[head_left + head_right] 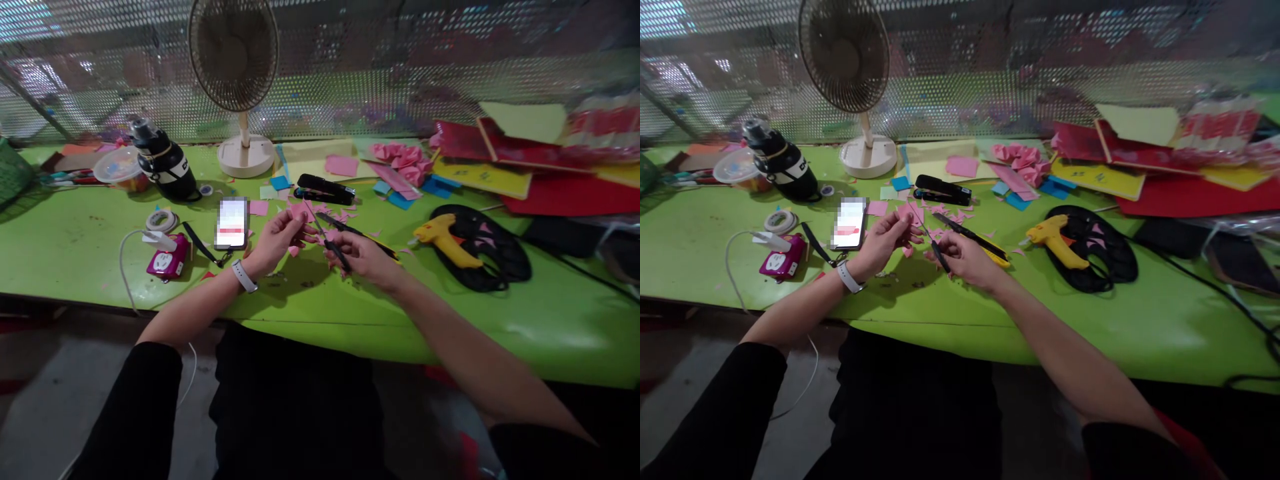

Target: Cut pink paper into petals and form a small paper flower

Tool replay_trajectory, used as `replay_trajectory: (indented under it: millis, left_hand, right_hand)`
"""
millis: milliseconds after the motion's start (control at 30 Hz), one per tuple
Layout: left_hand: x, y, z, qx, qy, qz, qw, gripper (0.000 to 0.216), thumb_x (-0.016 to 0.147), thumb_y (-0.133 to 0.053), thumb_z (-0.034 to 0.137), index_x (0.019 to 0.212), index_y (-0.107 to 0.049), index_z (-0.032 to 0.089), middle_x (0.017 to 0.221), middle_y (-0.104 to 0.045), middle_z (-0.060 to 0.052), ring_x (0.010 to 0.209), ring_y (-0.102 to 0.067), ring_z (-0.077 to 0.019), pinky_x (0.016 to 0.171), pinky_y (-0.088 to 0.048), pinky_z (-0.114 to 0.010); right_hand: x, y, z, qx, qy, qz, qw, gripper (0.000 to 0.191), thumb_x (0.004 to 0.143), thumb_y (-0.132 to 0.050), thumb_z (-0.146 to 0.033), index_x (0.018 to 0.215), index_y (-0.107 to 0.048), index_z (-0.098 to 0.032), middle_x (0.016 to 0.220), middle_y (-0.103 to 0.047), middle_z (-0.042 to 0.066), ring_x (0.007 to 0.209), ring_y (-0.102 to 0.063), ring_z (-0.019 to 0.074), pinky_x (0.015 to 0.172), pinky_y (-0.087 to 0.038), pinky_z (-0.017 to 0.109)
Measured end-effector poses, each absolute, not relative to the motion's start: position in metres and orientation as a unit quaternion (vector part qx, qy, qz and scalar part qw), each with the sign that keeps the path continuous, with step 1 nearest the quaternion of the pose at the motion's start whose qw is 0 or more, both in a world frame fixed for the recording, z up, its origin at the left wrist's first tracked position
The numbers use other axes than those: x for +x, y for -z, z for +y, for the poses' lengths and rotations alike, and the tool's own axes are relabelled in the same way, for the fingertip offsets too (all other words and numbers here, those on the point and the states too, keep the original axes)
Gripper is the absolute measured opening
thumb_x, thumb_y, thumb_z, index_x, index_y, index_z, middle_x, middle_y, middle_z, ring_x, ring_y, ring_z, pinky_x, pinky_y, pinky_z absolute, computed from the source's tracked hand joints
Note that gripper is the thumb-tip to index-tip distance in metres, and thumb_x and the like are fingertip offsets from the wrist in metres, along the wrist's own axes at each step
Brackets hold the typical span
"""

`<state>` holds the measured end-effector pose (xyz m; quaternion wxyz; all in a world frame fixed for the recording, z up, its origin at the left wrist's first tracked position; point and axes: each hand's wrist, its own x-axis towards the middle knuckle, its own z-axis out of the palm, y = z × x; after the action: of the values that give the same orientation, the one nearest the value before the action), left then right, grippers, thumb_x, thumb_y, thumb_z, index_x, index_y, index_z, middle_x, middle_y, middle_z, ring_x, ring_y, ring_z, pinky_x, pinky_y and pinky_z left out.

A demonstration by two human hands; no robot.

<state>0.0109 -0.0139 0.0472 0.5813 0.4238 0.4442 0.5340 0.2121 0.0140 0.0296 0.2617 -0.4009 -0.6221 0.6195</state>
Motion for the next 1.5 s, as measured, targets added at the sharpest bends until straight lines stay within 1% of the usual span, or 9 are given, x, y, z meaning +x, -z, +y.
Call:
replay_trajectory:
  millis: [167, 367, 633, 767, 900, 1033, 1133, 1300, 1500]
  left_hand:
    - [0.01, -0.042, -0.012, 0.429, -0.543, 0.417, 0.589, 0.024, 0.099, -0.064, 0.036, 0.087, -0.055, 0.017, 0.085, -0.075, -0.004, 0.065, -0.072, -0.0079, 0.048, -0.044, -0.017]
    - [0.01, -0.041, -0.012, 0.425, -0.538, 0.421, 0.594, 0.022, 0.1, -0.063, 0.036, 0.09, -0.056, 0.017, 0.085, -0.075, -0.004, 0.068, -0.072, -0.0083, 0.053, -0.047, -0.018]
    - [0.011, -0.043, -0.014, 0.42, -0.532, 0.429, 0.597, 0.028, 0.096, -0.069, 0.042, 0.089, -0.056, 0.017, 0.081, -0.074, -0.003, 0.068, -0.071, -0.0087, 0.054, -0.047, -0.017]
    - [0.011, -0.041, -0.013, 0.411, -0.536, 0.428, 0.601, 0.025, 0.097, -0.067, 0.039, 0.09, -0.057, 0.017, 0.081, -0.074, -0.003, 0.069, -0.071, -0.0085, 0.062, -0.051, -0.02]
    - [0.011, -0.04, -0.013, 0.413, -0.539, 0.418, 0.604, 0.026, 0.096, -0.068, 0.039, 0.09, -0.058, 0.017, 0.083, -0.076, -0.004, 0.069, -0.071, -0.0084, 0.063, -0.051, -0.02]
    - [0.01, -0.041, -0.014, 0.415, -0.535, 0.412, 0.61, 0.025, 0.097, -0.068, 0.038, 0.09, -0.058, 0.017, 0.084, -0.076, -0.005, 0.07, -0.072, -0.0088, 0.061, -0.051, -0.02]
    - [0.01, -0.042, -0.015, 0.406, -0.536, 0.408, 0.618, 0.023, 0.097, -0.067, 0.036, 0.09, -0.058, 0.016, 0.082, -0.076, -0.005, 0.07, -0.073, -0.0101, 0.06, -0.051, -0.019]
    - [0.01, -0.047, -0.015, 0.394, -0.54, 0.419, 0.614, 0.021, 0.101, -0.061, 0.033, 0.09, -0.059, 0.015, 0.08, -0.076, -0.005, 0.07, -0.074, -0.0107, 0.065, -0.054, -0.021]
    - [0.008, -0.044, -0.013, 0.414, -0.538, 0.425, 0.599, 0.027, 0.097, -0.067, 0.039, 0.088, -0.059, 0.014, 0.08, -0.076, -0.005, 0.069, -0.073, -0.0102, 0.064, -0.053, -0.02]
  right_hand:
    - [0.212, -0.032, 0.014, -0.398, -0.621, -0.626, 0.253, 0.054, 0.059, -0.09, -0.059, 0.081, -0.055, -0.025, 0.066, -0.059, -0.003, 0.056, -0.054, 0.0131, 0.044, -0.042, 0.025]
    - [0.212, -0.042, 0.011, -0.397, -0.626, -0.628, 0.236, 0.053, 0.062, -0.087, -0.061, 0.081, -0.054, -0.024, 0.07, -0.062, -0.001, 0.059, -0.057, 0.0137, 0.047, -0.044, 0.024]
    - [0.212, -0.045, 0.01, -0.381, -0.617, -0.646, 0.241, 0.052, 0.066, -0.083, -0.064, 0.079, -0.052, -0.025, 0.068, -0.061, 0.0, 0.06, -0.057, 0.0153, 0.047, -0.043, 0.026]
    - [0.211, -0.041, 0.011, -0.384, -0.602, -0.657, 0.24, 0.052, 0.069, -0.08, -0.067, 0.079, -0.051, -0.024, 0.065, -0.061, -0.001, 0.053, -0.049, 0.0117, 0.046, -0.038, 0.026]
    - [0.21, -0.041, 0.011, -0.389, -0.59, -0.659, 0.257, 0.055, 0.068, -0.08, -0.069, 0.077, -0.051, -0.024, 0.063, -0.059, -0.002, 0.052, -0.045, 0.011, 0.044, -0.032, 0.026]
    - [0.208, -0.041, 0.011, -0.383, -0.598, -0.648, 0.274, 0.056, 0.065, -0.083, -0.069, 0.076, -0.05, -0.024, 0.065, -0.057, -0.003, 0.058, -0.052, 0.0133, 0.049, -0.037, 0.027]
    - [0.208, -0.038, 0.013, -0.386, -0.595, -0.646, 0.282, 0.055, 0.065, -0.084, -0.067, 0.076, -0.051, -0.024, 0.064, -0.056, -0.004, 0.059, -0.052, 0.0131, 0.053, -0.041, 0.028]
    - [0.209, -0.035, 0.013, -0.379, -0.588, -0.656, 0.284, 0.052, 0.068, -0.084, -0.065, 0.077, -0.054, -0.023, 0.064, -0.057, -0.002, 0.058, -0.054, 0.0132, 0.054, -0.044, 0.029]
    - [0.21, -0.034, 0.013, -0.384, -0.579, -0.662, 0.281, 0.055, 0.068, -0.082, -0.068, 0.079, -0.055, -0.022, 0.063, -0.057, -0.002, 0.057, -0.053, 0.0129, 0.052, -0.043, 0.027]
